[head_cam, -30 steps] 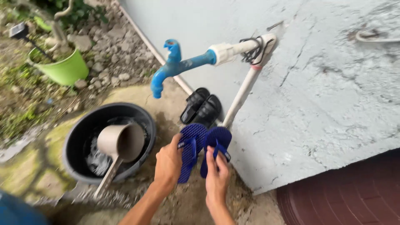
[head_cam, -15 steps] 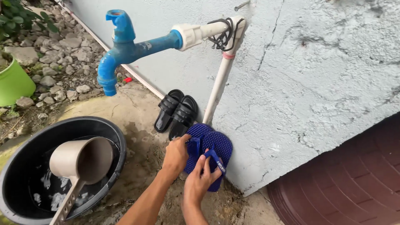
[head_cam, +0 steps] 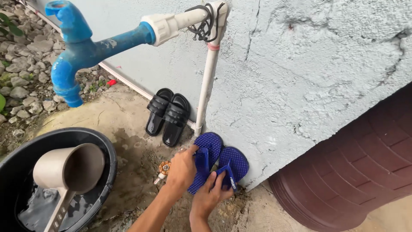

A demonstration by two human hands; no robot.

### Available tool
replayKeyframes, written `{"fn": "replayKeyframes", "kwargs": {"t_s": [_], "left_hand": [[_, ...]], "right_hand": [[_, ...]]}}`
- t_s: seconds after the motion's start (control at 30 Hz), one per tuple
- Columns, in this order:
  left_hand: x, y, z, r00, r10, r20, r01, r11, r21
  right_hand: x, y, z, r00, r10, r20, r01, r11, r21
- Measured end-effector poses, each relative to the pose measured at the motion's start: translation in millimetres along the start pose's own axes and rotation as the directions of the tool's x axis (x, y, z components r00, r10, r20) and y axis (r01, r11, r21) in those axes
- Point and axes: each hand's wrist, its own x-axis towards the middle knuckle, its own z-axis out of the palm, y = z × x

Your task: Washing various pairs of slippers and flip-flops using a water tap and a dipper.

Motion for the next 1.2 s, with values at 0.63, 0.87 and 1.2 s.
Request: {"fn": "replayKeyframes", "kwargs": {"t_s": [0.63,0.87,1.2], "left_hand": [[-11.2,-0.8,-18.0,0.997,0.053,0.06,-0.045,0.99,-0.13],[-17.6,-11.0,-3.1,0.981,0.035,0.188,-0.018,0.996,-0.089],[-31.0,-13.6,-2.0,0.981,-0.013,0.196,0.023,0.999,-0.047]], "right_hand": [[16.1,-17.1,-51.6,0.93,0.225,0.289,-0.023,0.824,-0.567],[19.3,-10.9,-48.1,0.823,0.477,0.308,-0.228,0.774,-0.591],[-13.2,78.4,-59.2,0.733,0.533,0.424,-0.411,0.843,-0.349]]}}
